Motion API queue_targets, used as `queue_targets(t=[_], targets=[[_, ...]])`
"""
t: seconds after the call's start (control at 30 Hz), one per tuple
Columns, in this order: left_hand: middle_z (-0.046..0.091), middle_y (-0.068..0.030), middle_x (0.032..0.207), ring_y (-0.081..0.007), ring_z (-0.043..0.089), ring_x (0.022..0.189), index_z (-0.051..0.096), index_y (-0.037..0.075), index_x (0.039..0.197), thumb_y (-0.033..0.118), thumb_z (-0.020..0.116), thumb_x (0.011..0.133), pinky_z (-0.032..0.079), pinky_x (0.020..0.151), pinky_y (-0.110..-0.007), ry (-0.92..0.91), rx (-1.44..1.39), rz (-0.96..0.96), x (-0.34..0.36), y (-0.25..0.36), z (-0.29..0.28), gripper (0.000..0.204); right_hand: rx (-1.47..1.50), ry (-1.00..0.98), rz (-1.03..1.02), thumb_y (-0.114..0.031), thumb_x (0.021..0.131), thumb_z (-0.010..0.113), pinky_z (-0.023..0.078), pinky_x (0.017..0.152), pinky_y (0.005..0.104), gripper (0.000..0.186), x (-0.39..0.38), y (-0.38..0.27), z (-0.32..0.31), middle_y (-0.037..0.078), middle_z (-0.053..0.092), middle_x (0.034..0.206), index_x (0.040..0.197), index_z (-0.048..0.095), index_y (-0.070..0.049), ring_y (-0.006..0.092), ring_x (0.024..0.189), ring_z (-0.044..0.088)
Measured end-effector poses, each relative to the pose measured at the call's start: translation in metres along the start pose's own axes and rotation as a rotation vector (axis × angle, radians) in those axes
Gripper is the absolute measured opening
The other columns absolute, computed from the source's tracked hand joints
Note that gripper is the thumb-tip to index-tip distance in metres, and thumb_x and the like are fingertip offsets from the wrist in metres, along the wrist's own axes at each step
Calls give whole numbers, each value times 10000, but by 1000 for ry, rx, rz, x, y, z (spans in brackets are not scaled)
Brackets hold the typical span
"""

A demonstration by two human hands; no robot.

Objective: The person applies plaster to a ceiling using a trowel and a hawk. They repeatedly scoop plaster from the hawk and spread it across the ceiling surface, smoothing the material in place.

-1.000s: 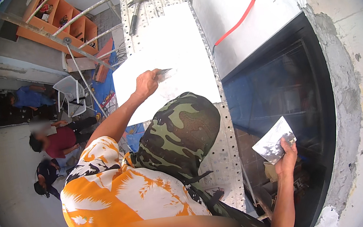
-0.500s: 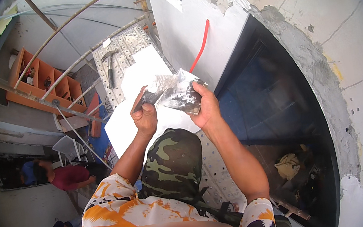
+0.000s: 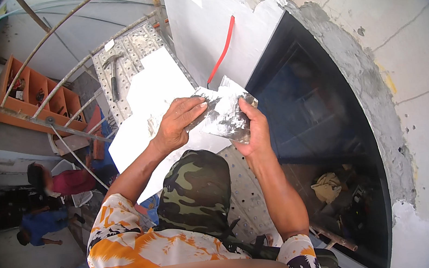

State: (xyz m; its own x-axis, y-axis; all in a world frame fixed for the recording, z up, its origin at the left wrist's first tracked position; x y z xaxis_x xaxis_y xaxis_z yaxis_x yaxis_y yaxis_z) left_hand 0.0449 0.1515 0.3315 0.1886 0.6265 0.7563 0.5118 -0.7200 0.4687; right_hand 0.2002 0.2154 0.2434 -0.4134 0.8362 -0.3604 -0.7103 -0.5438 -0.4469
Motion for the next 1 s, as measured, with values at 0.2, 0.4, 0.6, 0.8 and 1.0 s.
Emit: queue_targets(t=[0.2,0.4,0.6,0.8,1.0], targets=[[681,-149,1165,-326,649,1009,696,21,1193,-110,642,799,504,862,-405,-4,238,38,-19,-7,1,420,-80,4,-100,-177,976,623,567,936,447,330,-14,-33,13,112,708,1173,1260,609,-9,256,1023,711],[681,-65,984,-130,664,839,631,18,1144,175,495,1072,532,716,-278,789,-680,-839,-85,-99,-22,220,-336,-132,-463,-363,1050,554,520,1000,412,443,-23,-62,48,100,648,1242,1317,568,-9,225,1132,643],[694,-108,1031,-239,696,941,622,8,1144,218,532,1023,576,836,-394,756,-1328,-1437,-91,-95,57,258,-1439,-599,-936,-245,999,619,460,1001,387,348,-43,6,105,136,584,1322,1314,662,-104,311,1187,553],[702,-91,1030,-222,702,921,634,30,1121,203,555,1020,575,844,-412,939,-1389,-1578,-105,-77,56,215,-1550,-479,-909,-114,974,624,464,1013,405,321,-38,-1,56,162,610,1289,1287,670,-60,328,1175,578],[697,-88,1018,-220,700,920,624,18,1114,184,544,1030,579,884,-402,927,-1333,-1381,-83,-82,34,203,-1175,-156,-626,-386,1055,540,458,1029,388,496,-27,-34,-10,164,616,1308,1330,612,22,263,1218,578]])
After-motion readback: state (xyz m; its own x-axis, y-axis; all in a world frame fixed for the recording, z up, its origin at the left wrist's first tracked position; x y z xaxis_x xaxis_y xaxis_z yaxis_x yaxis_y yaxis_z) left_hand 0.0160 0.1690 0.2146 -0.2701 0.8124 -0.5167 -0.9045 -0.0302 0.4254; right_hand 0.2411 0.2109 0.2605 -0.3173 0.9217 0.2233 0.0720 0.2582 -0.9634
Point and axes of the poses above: each hand's wrist, its own x-axis towards the middle knuckle, its own z-axis out of the palm, y = z × x, the point moved 10 cm from there along x, towards the middle knuckle
